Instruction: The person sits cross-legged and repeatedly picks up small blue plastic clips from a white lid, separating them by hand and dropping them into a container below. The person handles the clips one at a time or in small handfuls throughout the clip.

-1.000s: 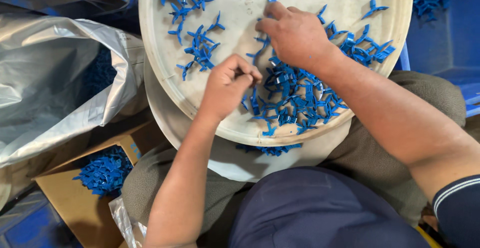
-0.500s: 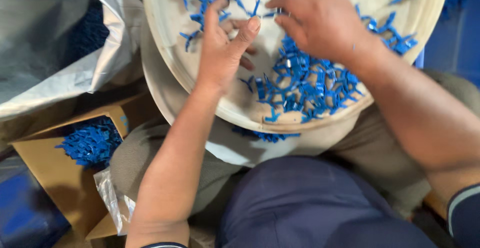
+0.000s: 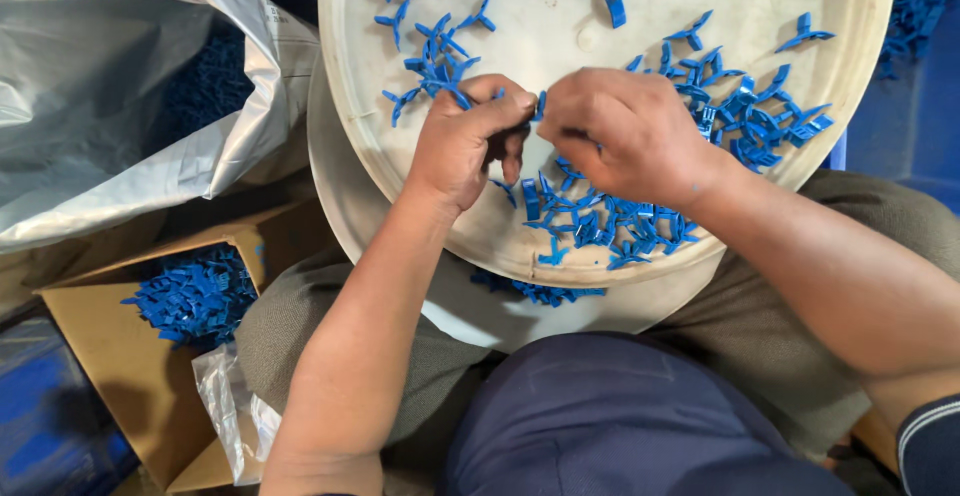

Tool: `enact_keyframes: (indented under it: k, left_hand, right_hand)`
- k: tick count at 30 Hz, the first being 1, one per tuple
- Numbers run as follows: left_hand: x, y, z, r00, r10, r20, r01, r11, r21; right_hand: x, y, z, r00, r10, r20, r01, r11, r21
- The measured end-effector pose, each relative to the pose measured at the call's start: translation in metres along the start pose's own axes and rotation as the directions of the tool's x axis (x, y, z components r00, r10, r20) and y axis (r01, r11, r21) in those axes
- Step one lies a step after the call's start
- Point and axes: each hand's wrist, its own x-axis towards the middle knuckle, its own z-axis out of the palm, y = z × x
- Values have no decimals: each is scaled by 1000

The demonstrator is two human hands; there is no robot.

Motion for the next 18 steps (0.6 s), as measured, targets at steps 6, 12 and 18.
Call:
enact_keyframes:
  k: [6, 12, 18]
  left_hand:
    - [-9, 14, -6, 966, -102, 236, 117, 992, -51]
    - [0, 7, 2, 986, -126, 109, 116, 989, 92]
    - [6, -4, 10, 990, -138, 28, 119, 926, 358]
  right_hand:
    - [-9, -13, -6, 966, 254, 44, -241, 829, 505]
    - [-15, 36, -27, 864, 433, 258, -434, 379, 817]
    - [-15, 50, -23, 775, 474, 419, -420, -109, 901]
